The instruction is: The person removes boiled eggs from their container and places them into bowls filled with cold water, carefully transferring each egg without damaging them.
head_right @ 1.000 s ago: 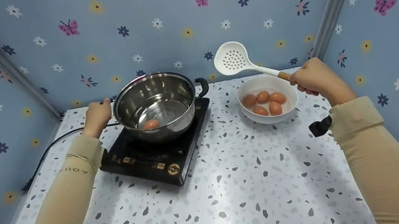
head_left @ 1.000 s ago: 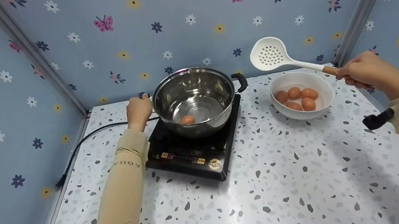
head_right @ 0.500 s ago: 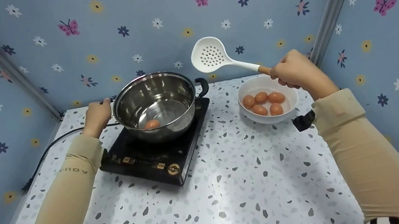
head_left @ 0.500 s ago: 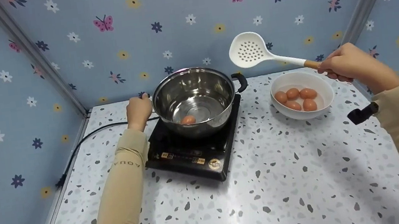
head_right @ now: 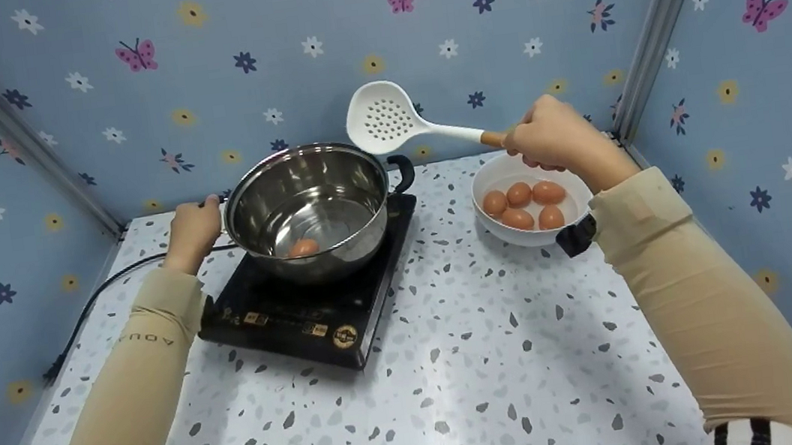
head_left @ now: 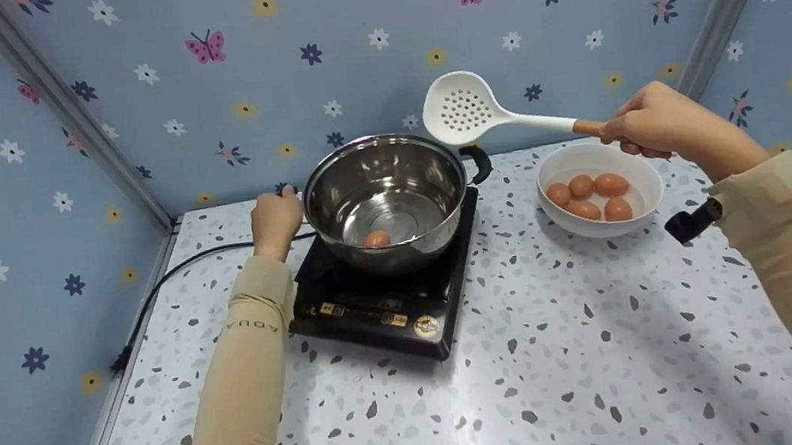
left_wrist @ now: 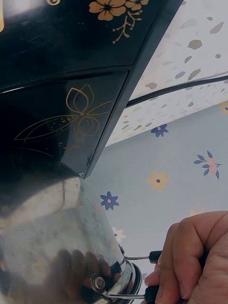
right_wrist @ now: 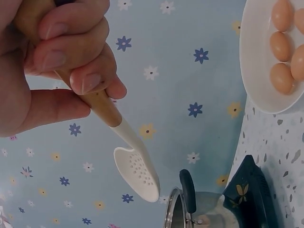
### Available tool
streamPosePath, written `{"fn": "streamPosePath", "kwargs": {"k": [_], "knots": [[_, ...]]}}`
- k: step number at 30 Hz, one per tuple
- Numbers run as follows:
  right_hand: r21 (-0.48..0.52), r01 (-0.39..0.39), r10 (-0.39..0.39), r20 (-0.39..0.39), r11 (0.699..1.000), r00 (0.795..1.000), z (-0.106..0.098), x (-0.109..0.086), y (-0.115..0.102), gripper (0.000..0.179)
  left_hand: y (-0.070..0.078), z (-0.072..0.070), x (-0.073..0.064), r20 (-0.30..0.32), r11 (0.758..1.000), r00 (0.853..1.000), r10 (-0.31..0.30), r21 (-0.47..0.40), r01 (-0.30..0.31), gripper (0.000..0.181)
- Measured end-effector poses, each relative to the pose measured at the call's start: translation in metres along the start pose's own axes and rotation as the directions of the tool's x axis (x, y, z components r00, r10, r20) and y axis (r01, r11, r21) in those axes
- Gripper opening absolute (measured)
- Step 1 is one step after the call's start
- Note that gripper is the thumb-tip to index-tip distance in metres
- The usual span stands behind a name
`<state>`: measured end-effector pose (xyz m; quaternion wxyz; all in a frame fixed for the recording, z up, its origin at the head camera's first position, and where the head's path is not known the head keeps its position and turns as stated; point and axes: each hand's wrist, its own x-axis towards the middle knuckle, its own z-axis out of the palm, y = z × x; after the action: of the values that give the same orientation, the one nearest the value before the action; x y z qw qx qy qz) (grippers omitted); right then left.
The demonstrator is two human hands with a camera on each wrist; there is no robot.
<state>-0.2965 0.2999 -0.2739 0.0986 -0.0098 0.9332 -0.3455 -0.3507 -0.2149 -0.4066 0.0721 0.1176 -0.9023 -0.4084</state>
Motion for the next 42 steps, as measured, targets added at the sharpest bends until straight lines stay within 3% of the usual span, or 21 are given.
{"fn": "streamPosePath", "kwargs": {"k": [23,32,42], "knots": [[-0.205,0.084,-0.066,0.095,0.975,0.993,0.018,0.008,-0.044,0.034,0.000,0.002,0.002,-0.008,1.000,1.000,-0.011,-0.002,0.011,0.056],[-0.289,0.118,-0.085,0.124,0.950,0.989,0.026,0.013,-0.055,0.041,0.000,0.001,0.003,-0.003,0.999,1.000,-0.029,0.015,0.029,0.057],[-0.380,0.139,-0.082,0.162,0.915,0.983,0.033,0.021,-0.069,0.035,-0.001,0.001,0.004,-0.012,1.000,1.000,-0.006,0.011,0.006,0.057]]}}
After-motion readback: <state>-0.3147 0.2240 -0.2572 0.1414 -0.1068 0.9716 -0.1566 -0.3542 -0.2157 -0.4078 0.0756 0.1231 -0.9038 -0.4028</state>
